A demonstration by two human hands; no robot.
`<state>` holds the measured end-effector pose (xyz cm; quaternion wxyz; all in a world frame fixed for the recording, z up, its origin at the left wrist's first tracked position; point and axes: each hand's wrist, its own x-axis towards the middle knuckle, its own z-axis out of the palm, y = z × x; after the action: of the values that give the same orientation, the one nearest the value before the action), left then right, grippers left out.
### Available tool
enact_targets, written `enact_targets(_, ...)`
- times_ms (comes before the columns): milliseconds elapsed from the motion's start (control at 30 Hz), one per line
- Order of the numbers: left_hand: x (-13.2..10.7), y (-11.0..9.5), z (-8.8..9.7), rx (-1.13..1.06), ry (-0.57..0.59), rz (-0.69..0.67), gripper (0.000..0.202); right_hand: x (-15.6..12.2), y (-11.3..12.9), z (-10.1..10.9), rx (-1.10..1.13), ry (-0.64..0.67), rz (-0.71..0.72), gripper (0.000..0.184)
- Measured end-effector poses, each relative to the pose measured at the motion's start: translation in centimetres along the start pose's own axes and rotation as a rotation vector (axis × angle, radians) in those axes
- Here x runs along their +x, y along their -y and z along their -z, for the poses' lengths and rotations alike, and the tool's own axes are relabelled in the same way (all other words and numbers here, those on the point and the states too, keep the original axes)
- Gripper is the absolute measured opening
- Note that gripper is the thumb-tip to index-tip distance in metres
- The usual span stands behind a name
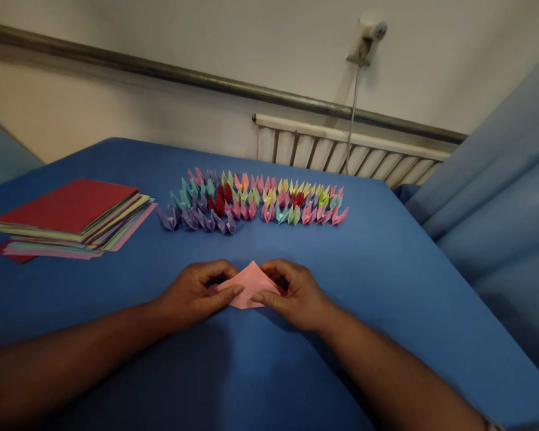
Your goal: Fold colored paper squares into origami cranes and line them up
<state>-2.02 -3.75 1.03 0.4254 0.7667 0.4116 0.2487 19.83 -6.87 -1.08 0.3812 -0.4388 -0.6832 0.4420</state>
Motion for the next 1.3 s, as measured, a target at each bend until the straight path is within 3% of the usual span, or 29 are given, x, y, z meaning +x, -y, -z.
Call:
enact_targets(67, -0.2, -0.3, -0.2, 0.013, 0.054, -0.02, 0.016, 0.0, 0.1, -0.4, 0.016, -0.017, -0.023, 0.021)
enact_targets(233, -0.2, -0.1, -0.4, -0.085, 0.164, -0.023, 0.024, -0.2, 0.4, -0.9, 0.035, -0.002, -0.032, 0.026)
enact_targets(433, 0.0, 0.7, -0.5, -0.119, 0.16, 0.021, 0.03, -0.4, 0.3, -1.0, 0.069, 0.04, -0.065, 0.031)
enact_targets(633, -0.1, 0.3, -0.5, -0.096, 0.186, 0.021, 0.027, -0.5, -0.1, -1.3, 0.113, 0.131, -0.096, 0.03)
enact_targets(1067, -0.1, 0.0, -0.3, -0.095, 0.197, -0.002, 0.031, -0.5, -0.4, -1.7, 0.093, 0.127, -0.09, 0.034)
enact_targets(1300, 0.0, 0.0, -0.1, -0.143, 0.263, 0.022, 0.025, -0.5, -0.2, -1.7, 0.121, 0.038, -0.094, 0.033)
